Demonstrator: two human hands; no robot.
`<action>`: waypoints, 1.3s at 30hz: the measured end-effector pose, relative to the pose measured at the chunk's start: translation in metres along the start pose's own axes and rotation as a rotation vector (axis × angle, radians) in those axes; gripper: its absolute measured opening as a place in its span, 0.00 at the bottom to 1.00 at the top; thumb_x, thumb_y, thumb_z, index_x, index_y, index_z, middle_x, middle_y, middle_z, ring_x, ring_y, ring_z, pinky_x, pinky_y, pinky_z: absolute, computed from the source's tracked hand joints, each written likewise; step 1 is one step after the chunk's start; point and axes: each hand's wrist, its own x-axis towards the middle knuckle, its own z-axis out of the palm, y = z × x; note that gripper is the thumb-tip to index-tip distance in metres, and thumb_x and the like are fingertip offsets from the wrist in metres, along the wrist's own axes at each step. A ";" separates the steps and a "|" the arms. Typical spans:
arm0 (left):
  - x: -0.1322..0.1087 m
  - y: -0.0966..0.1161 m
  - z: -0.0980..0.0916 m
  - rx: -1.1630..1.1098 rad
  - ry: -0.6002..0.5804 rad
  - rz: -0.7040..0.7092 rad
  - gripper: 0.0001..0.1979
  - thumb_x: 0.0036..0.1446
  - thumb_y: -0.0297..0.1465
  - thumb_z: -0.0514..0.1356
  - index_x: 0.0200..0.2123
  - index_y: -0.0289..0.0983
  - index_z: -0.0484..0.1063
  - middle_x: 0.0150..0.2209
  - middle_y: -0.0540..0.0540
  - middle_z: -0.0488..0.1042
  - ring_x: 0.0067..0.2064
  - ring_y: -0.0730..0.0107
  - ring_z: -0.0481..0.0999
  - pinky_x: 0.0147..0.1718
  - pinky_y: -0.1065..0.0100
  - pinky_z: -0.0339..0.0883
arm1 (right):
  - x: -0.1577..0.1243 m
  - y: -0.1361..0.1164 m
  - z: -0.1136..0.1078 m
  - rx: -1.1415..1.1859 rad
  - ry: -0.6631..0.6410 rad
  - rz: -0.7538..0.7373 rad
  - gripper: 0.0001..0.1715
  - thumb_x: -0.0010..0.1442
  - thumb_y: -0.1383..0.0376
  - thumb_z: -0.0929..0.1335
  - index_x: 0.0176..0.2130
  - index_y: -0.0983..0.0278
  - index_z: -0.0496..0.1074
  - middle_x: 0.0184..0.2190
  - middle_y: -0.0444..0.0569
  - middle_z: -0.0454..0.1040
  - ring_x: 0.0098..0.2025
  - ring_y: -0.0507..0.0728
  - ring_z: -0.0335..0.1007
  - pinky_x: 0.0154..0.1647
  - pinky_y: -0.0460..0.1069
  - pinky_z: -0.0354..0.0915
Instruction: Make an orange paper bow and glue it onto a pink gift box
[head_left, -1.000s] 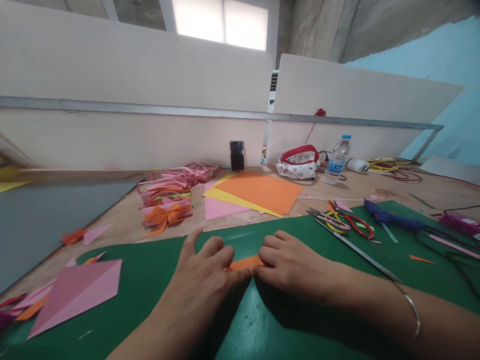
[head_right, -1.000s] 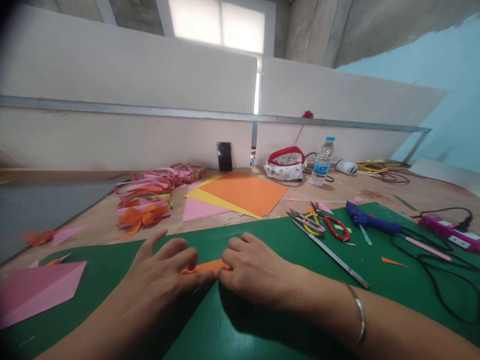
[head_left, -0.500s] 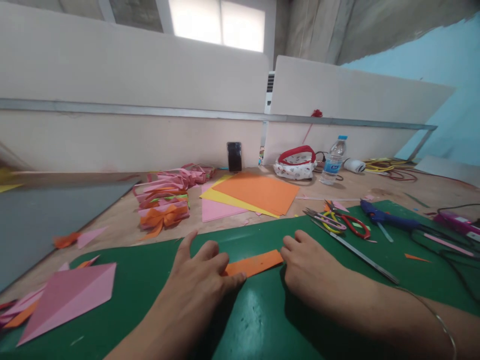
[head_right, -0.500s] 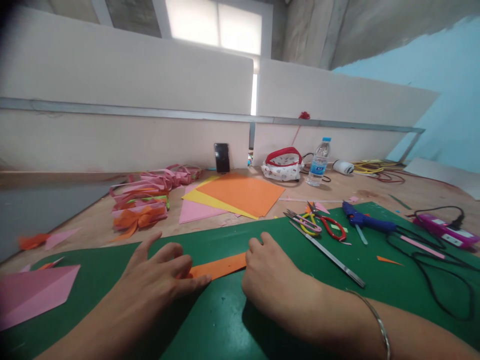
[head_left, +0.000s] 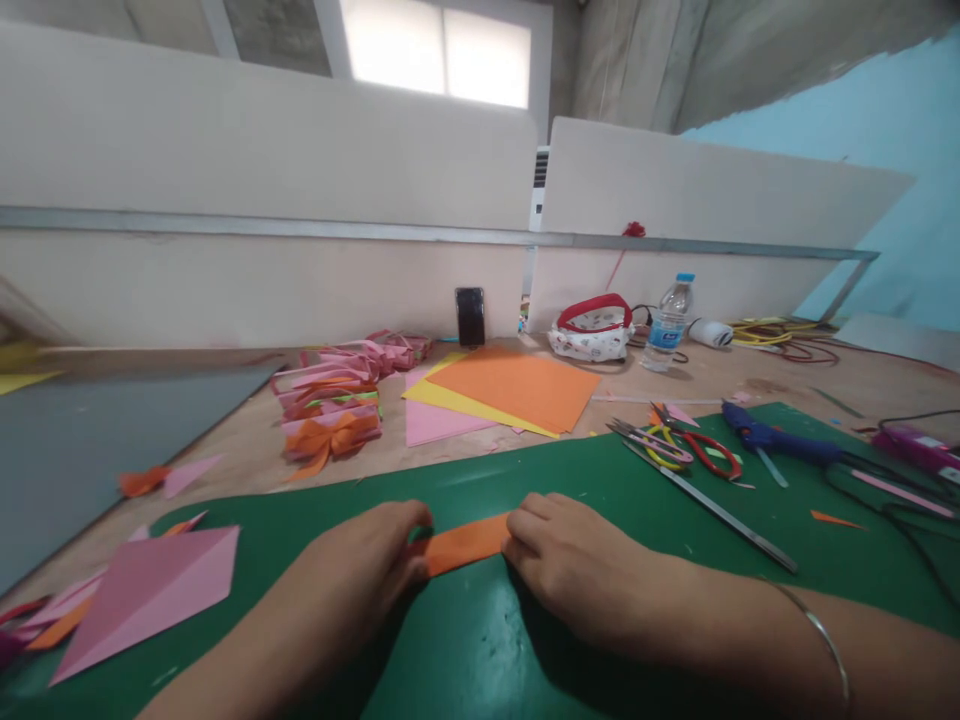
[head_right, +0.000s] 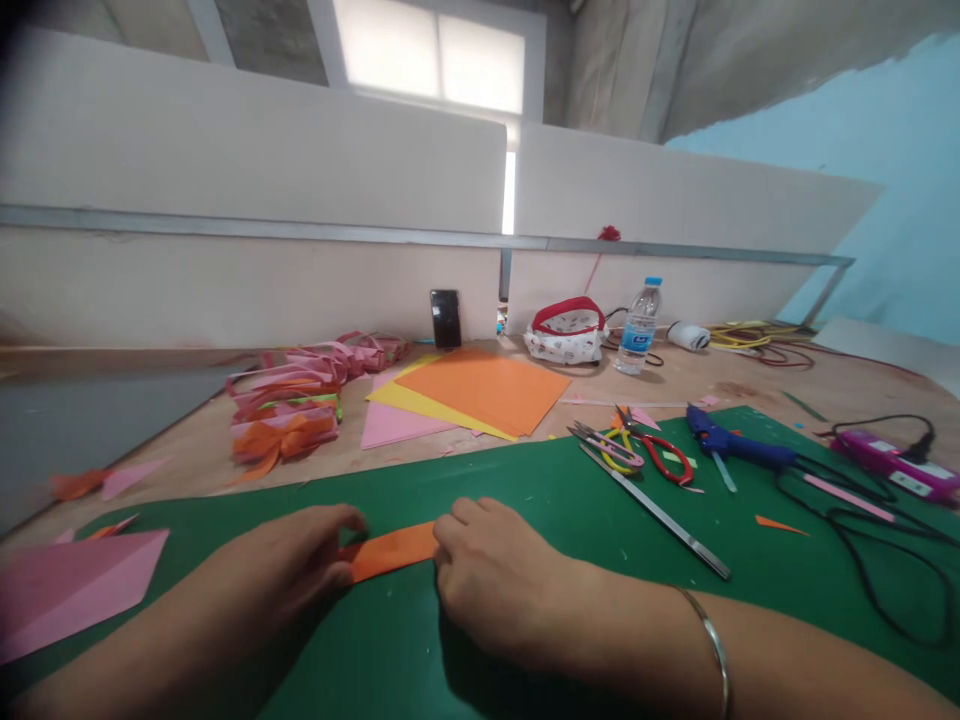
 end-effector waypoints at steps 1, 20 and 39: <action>-0.001 -0.004 -0.002 -0.004 -0.012 -0.039 0.09 0.54 0.34 0.52 0.34 0.40 0.70 0.33 0.47 0.74 0.33 0.66 0.71 0.29 0.68 0.57 | 0.000 0.000 -0.002 0.003 -0.021 0.010 0.10 0.63 0.72 0.61 0.34 0.68 0.71 0.32 0.51 0.70 0.33 0.57 0.60 0.29 0.52 0.51; -0.008 0.002 -0.009 0.027 -0.077 -0.212 0.18 0.55 0.43 0.48 0.21 0.40 0.66 0.25 0.48 0.73 0.27 0.66 0.70 0.24 0.67 0.49 | 0.002 -0.001 0.002 -0.016 0.022 -0.036 0.14 0.59 0.70 0.64 0.46 0.61 0.67 0.33 0.48 0.67 0.34 0.58 0.60 0.26 0.51 0.46; -0.019 0.015 -0.005 0.219 0.026 -0.163 0.10 0.57 0.35 0.51 0.32 0.40 0.71 0.34 0.44 0.72 0.37 0.58 0.69 0.31 0.62 0.52 | 0.002 -0.002 0.003 -0.001 0.031 -0.038 0.14 0.59 0.69 0.65 0.46 0.59 0.67 0.33 0.48 0.66 0.33 0.57 0.59 0.26 0.50 0.42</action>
